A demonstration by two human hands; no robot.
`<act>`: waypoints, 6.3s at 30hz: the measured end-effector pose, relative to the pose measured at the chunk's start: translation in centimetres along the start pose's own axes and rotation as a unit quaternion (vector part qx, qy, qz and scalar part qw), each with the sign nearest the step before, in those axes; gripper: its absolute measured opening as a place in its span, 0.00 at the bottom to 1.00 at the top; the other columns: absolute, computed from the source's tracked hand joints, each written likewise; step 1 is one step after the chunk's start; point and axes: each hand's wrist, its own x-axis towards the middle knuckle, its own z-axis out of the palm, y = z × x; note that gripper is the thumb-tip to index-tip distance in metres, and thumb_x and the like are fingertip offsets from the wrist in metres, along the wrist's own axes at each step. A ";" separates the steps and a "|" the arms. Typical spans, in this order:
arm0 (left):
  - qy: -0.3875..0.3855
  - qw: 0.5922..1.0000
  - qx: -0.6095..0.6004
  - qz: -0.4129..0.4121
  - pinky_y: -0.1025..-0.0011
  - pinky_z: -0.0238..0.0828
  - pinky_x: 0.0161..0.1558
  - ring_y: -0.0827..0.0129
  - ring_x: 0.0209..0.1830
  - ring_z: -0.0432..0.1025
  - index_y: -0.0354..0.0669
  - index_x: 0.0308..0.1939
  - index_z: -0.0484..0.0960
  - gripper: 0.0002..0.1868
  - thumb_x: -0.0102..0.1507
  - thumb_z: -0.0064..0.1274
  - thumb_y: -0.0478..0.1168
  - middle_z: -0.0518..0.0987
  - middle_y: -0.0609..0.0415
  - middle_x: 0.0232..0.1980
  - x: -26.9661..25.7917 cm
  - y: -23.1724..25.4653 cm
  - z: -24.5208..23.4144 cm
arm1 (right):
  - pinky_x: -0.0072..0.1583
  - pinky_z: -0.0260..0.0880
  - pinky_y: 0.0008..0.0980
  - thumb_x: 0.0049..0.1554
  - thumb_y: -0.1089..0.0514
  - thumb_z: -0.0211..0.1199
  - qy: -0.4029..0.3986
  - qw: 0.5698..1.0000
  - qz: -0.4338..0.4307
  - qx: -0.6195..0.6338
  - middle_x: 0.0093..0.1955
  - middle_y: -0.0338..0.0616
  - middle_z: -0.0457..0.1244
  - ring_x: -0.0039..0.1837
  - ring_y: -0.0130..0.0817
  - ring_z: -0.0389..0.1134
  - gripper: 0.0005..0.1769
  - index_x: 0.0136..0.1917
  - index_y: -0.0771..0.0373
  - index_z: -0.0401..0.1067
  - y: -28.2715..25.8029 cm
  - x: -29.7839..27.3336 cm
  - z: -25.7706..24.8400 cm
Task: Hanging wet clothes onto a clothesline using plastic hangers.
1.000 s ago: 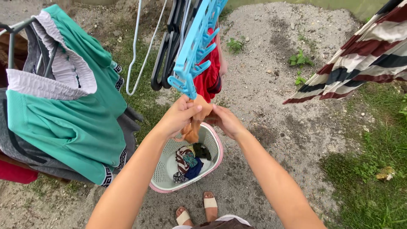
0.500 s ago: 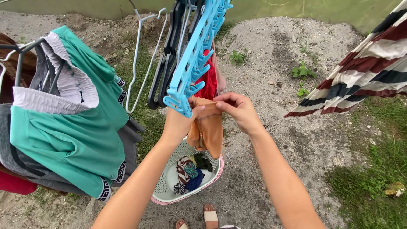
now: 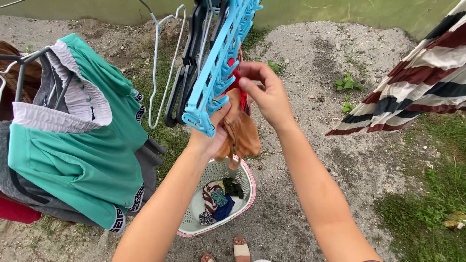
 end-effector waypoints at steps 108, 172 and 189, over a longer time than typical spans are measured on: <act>0.498 0.757 0.179 -0.384 0.33 0.35 0.74 0.54 0.83 0.41 0.62 0.77 0.58 0.41 0.62 0.42 0.67 0.51 0.53 0.83 -20.4 -26.6 -69.4 | 0.63 0.67 0.45 0.52 0.52 0.60 -0.640 0.604 0.288 -0.378 0.63 0.59 0.65 0.62 0.58 0.69 0.45 0.81 0.48 0.52 97.5 -57.2 33.8; 0.076 0.860 0.497 -0.084 0.70 0.68 0.38 0.71 0.32 0.68 0.38 0.47 0.78 0.11 0.69 0.42 0.40 0.76 0.54 0.33 -11.5 -1.0 -20.1 | 0.52 0.75 0.35 0.54 0.70 0.58 0.116 0.959 0.256 -0.022 0.51 0.43 0.67 0.50 0.33 0.71 0.27 0.65 0.57 0.58 15.1 -13.8 -3.6; -0.015 0.855 0.517 -0.050 0.75 0.61 0.31 0.80 0.27 0.63 0.35 0.36 0.78 0.09 0.65 0.50 0.38 0.71 0.61 0.26 -6.3 -2.4 -11.5 | 0.48 0.65 0.34 0.66 0.48 0.54 -0.120 0.894 0.320 -0.288 0.41 0.37 0.64 0.44 0.29 0.62 0.15 0.54 0.60 0.72 20.7 -16.2 -12.5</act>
